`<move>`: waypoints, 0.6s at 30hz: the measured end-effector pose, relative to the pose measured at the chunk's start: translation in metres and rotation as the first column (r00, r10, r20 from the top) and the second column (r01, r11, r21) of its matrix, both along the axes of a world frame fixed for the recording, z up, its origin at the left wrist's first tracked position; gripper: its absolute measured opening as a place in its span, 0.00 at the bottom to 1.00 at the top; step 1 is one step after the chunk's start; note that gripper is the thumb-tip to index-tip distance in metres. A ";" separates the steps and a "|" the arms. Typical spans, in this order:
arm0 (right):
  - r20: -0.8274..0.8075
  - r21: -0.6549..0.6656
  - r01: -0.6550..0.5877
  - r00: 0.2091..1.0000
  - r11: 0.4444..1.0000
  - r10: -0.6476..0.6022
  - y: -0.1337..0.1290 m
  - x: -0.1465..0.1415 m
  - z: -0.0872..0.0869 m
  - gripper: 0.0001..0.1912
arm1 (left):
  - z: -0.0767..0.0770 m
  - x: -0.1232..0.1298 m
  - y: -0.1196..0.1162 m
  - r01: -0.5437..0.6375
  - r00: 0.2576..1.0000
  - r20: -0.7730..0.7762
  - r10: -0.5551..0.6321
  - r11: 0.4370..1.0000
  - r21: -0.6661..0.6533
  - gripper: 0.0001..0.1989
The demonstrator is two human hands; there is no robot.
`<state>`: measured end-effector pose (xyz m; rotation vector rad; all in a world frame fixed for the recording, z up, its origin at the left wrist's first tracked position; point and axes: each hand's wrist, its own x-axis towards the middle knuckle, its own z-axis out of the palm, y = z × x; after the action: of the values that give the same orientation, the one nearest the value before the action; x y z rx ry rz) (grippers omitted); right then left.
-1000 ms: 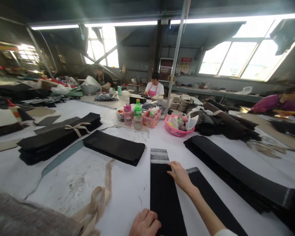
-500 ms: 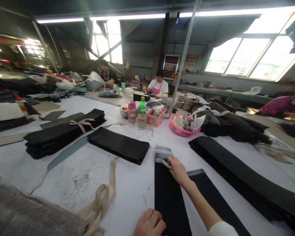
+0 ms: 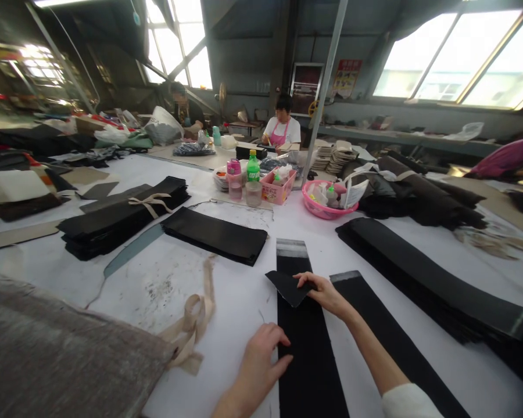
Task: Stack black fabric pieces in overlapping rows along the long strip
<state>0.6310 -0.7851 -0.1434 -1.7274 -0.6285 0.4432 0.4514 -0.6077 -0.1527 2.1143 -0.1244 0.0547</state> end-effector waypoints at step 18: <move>-0.667 0.070 0.483 0.674 0.873 -0.319 -0.025 -0.125 0.018 0.22 | -0.009 -0.018 -0.034 -0.266 0.912 -0.394 -0.116 0.564 -0.781 0.43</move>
<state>0.5061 -0.8097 -0.1255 -1.3012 0.2061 0.5689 0.4332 -0.6413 -0.1615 1.1184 0.2224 -0.2419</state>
